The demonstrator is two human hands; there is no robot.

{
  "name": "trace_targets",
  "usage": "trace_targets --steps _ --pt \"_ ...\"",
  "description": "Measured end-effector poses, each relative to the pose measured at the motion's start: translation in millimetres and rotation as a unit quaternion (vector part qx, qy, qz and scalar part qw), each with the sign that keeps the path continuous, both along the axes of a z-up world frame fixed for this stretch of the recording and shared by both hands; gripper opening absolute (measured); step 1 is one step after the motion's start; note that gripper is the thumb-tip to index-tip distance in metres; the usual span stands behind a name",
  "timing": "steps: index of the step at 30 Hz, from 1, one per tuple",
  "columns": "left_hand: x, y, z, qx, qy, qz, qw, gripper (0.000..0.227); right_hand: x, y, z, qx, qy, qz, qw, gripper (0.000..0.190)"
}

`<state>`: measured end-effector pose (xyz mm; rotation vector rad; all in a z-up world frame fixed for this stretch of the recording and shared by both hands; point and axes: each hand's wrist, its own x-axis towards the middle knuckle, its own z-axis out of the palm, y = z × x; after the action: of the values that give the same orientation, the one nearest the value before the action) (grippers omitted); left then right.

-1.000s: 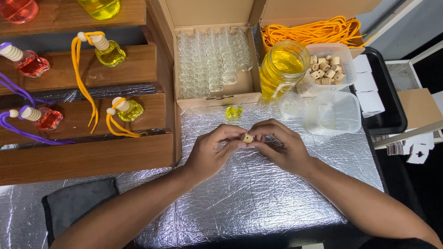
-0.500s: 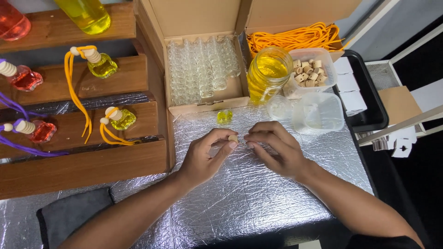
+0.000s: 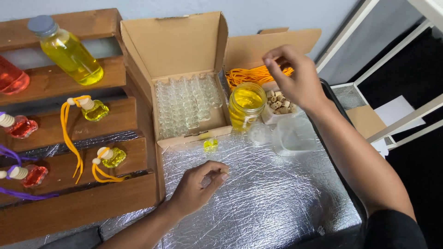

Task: Assembling a small perfume bottle by threading a yellow cord through a wooden cap and attaching it to the bottle.

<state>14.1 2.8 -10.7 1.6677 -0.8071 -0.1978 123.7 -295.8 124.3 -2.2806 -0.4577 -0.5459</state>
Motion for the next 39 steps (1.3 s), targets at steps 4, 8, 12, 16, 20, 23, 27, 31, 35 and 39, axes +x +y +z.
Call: trace_targets --steps 4,8,12,16,20,23,27,31,35,39 --pt "1.6 -0.3 -2.4 -0.005 0.001 0.007 1.0 0.024 82.4 -15.6 -19.5 -0.089 0.08 0.09 0.989 0.01" --pt "4.1 0.6 -2.2 0.002 0.017 0.005 1.0 0.025 123.9 -4.5 -40.5 -0.234 0.299 0.058 0.923 0.01" --pt "6.3 0.0 -1.6 -0.011 0.012 -0.004 1.0 0.025 153.0 -5.9 -71.2 -0.3 0.327 0.065 0.894 0.003" --pt "6.2 1.0 -4.4 -0.019 0.005 -0.01 1.0 0.024 142.5 2.4 -61.1 -0.262 0.336 0.06 0.903 0.019" --pt "6.7 1.3 -1.3 -0.011 0.002 -0.011 1.0 0.023 147.4 -7.6 -70.2 -0.31 0.322 0.069 0.892 0.015" --pt "6.4 0.3 -1.2 -0.013 0.005 -0.013 1.0 0.022 144.1 -9.2 -64.5 -0.323 0.319 0.05 0.89 0.013" --pt "5.8 1.0 -0.7 -0.015 0.009 -0.01 1.0 0.022 141.0 -17.7 -46.2 -0.281 0.275 -0.002 0.919 0.003" --pt "6.0 2.0 -5.3 -0.018 -0.004 -0.016 1.0 0.019 132.9 -31.4 -25.8 -0.239 0.217 -0.017 0.946 0.009" --pt "6.1 2.1 -6.3 -0.022 -0.001 -0.016 1.0 0.019 107.1 -38.2 1.3 -0.187 0.145 0.006 0.972 0.005" --pt "5.7 2.0 -12.7 -0.013 -0.012 -0.011 1.0 0.019 71.1 -40.4 21.7 -0.048 0.151 0.05 0.986 0.004"
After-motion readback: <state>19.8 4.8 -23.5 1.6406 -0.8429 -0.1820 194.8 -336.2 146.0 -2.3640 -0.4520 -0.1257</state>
